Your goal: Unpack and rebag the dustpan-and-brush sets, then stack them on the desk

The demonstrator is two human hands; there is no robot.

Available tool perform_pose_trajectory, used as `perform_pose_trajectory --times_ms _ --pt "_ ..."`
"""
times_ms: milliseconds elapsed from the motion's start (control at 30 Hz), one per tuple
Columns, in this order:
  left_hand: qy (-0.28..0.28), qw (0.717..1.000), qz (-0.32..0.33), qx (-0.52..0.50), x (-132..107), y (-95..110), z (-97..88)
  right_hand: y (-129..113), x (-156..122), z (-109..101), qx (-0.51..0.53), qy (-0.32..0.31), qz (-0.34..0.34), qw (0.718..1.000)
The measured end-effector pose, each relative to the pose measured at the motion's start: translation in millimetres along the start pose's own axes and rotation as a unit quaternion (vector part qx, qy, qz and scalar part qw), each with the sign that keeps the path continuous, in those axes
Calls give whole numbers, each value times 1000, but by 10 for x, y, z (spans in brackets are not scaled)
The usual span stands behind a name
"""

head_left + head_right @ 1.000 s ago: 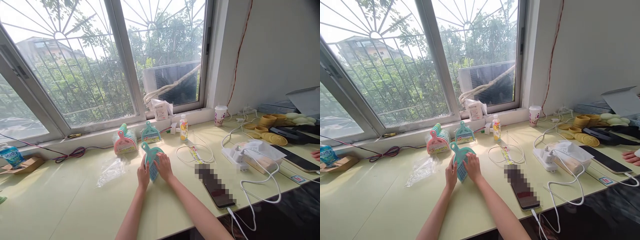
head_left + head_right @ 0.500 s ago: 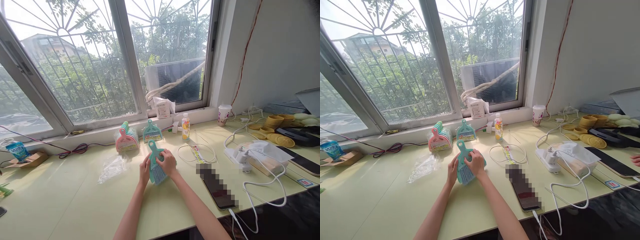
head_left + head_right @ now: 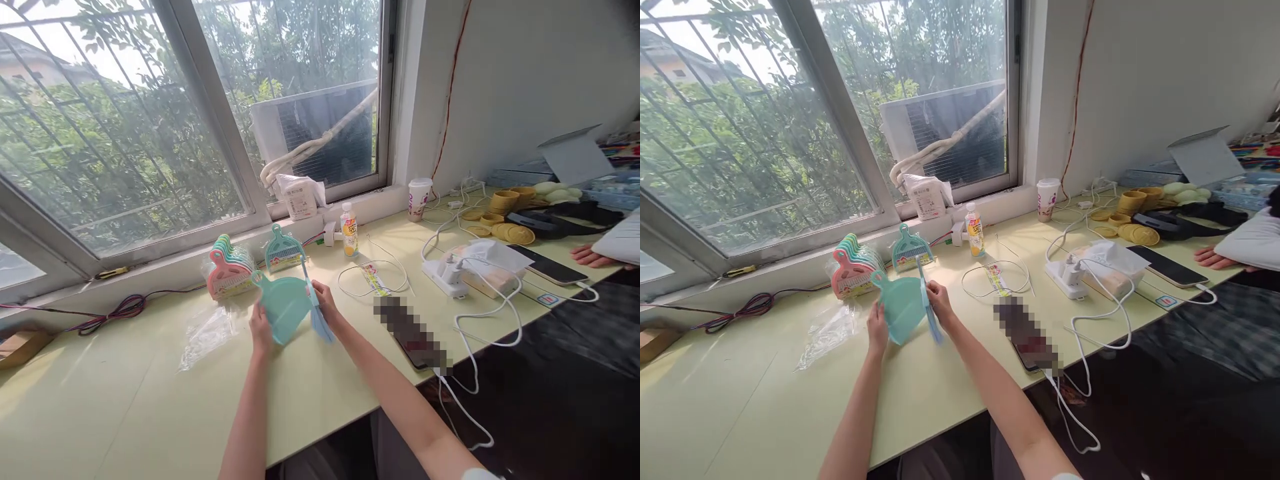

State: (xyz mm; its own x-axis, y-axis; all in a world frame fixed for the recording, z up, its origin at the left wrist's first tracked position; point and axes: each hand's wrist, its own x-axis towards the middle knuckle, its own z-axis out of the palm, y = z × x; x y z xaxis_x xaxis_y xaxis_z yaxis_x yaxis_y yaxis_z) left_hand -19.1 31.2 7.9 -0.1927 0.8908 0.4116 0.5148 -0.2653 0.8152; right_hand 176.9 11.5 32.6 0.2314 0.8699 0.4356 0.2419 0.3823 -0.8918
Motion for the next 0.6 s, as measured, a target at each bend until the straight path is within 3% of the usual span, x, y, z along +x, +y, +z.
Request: perform_pose_trajectory --times_ms 67,133,233,333,467,600 --pt "113 992 -49 42 132 -139 -118 29 66 -95 -5 5 11 1000" --pt "131 988 -52 68 224 -254 -223 75 121 -187 -111 36 16 993" --pt "40 995 -46 80 270 -370 -286 166 145 -272 -316 70 36 946" --pt "-35 990 -54 129 260 -459 -266 264 112 -294 -446 29 67 892" --pt "-75 973 -59 208 256 -573 -234 373 69 -272 -514 -41 110 850" --pt "-85 969 -62 225 258 -605 -236 423 75 -249 -523 -54 122 842"
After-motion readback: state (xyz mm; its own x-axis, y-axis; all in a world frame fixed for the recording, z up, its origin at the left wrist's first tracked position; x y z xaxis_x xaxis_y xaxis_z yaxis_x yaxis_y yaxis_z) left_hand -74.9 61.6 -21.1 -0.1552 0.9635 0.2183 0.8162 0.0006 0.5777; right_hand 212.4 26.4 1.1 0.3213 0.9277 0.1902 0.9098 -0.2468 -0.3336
